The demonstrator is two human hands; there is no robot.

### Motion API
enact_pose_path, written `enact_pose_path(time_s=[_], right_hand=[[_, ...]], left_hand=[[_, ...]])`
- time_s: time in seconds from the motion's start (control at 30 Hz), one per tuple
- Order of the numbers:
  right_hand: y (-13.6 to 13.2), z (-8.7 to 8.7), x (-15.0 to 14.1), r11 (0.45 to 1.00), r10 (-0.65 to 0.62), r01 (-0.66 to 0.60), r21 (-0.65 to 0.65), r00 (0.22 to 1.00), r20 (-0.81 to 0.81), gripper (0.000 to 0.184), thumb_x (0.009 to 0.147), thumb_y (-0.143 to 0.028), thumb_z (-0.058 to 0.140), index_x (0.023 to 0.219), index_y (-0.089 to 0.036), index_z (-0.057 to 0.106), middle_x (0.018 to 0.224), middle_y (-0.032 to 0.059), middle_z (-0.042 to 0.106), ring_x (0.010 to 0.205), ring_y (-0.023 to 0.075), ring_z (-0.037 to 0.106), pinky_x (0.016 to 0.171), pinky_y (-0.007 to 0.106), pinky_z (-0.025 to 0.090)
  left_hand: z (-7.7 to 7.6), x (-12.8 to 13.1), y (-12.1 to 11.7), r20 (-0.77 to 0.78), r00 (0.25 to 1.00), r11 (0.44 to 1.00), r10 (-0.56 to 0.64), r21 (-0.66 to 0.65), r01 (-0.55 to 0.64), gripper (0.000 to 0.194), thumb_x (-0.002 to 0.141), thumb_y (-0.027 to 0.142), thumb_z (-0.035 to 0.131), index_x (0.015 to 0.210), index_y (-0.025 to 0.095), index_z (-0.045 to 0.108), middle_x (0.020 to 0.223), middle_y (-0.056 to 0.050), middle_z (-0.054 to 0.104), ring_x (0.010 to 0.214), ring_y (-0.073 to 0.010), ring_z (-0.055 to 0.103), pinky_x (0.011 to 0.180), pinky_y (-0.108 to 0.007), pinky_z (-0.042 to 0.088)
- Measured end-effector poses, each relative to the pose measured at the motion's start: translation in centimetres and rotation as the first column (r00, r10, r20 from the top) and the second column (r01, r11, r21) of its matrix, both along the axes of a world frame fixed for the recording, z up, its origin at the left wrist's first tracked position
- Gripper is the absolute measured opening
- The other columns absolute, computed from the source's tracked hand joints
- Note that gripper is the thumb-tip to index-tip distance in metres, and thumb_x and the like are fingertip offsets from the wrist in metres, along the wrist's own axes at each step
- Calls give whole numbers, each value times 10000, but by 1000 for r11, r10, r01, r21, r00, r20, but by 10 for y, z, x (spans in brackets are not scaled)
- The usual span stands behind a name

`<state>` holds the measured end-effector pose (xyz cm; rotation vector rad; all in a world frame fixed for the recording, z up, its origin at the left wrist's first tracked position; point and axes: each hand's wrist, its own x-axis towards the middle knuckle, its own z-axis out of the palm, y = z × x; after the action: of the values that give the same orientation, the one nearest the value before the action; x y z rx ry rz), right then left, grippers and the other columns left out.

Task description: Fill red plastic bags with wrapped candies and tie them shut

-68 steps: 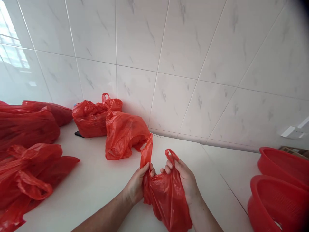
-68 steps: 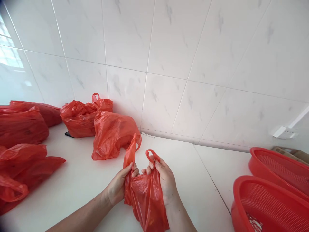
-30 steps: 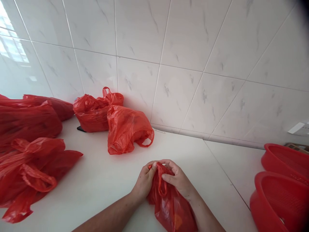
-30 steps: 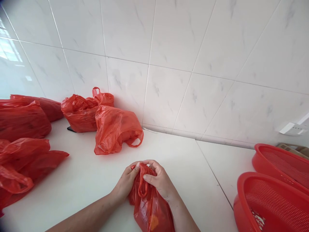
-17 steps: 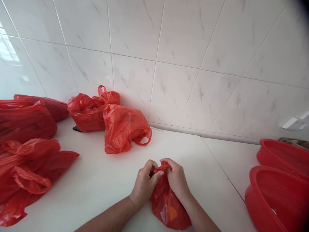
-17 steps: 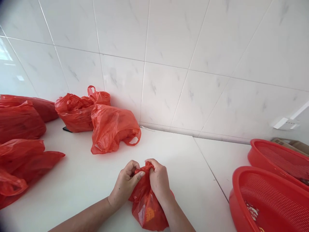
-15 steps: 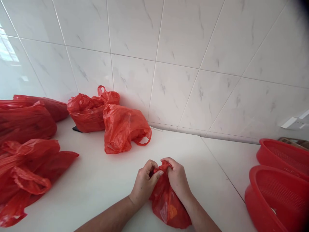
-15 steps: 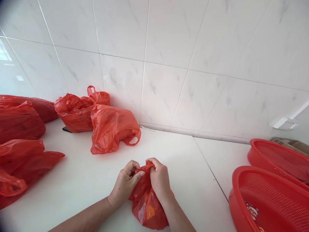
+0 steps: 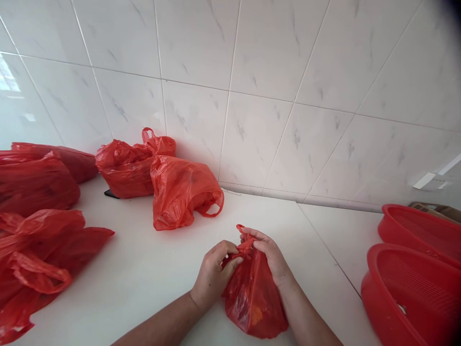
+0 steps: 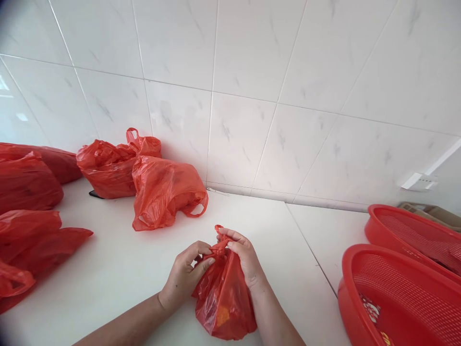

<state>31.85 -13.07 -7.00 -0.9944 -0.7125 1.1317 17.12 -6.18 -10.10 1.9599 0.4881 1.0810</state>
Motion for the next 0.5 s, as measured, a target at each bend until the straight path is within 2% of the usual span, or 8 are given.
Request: enact_pose_path(time_s=[0.07,0.13,0.2,0.3,0.4,0.5], right_hand=[[0,-2,5,999,-36,38,19,996,-84,313,745,-345,631,1022,-202,664,919,47,649,814,159,588,742,295,475],[1,-5,10,995,-94,96,13,992,-80,267,725,-361,674,955,-225,659,844,13,638,694,127,568,658,276,472],[3,-9,15,989,-149,149,4,988,-38,233,666,-299,731,871,-235,641,831,-15,632,620,102,537,612,262,463],[6,-17,30,969,-248,248,0,967,52,221,636,-247,733,820,-232,612,816,-33,623,588,102,520,592,271,463],[7,-27,48,929,-364,369,-8,920,146,210,629,-191,709,809,-226,605,685,-53,578,582,115,513,570,260,445],[5,-34,61,893,-442,451,-8,879,179,231,617,-163,711,805,-237,600,618,-73,531,550,115,495,539,248,423]], left_hand=[[3,-1,1,26,1000,997,4,75,-6,90,812,133,567,756,203,578,927,-35,611,840,-150,574,736,-282,468],[8,-3,-1,53,998,973,35,225,-46,104,806,112,580,749,199,591,994,-57,599,896,-165,573,753,-297,468],[16,-5,-8,95,995,905,38,420,-74,101,805,109,598,751,194,586,992,-60,610,900,-168,578,757,-305,466],[29,-8,-27,105,990,781,-97,624,11,128,814,147,631,724,185,548,844,-7,656,838,-141,603,892,-348,417],[36,-9,-50,52,960,700,-275,695,163,171,872,157,563,706,181,527,692,41,655,662,-90,582,976,-350,370],[31,-8,-68,26,914,702,-404,649,292,259,959,168,374,758,184,537,673,15,663,600,-95,548,771,-254,462]])
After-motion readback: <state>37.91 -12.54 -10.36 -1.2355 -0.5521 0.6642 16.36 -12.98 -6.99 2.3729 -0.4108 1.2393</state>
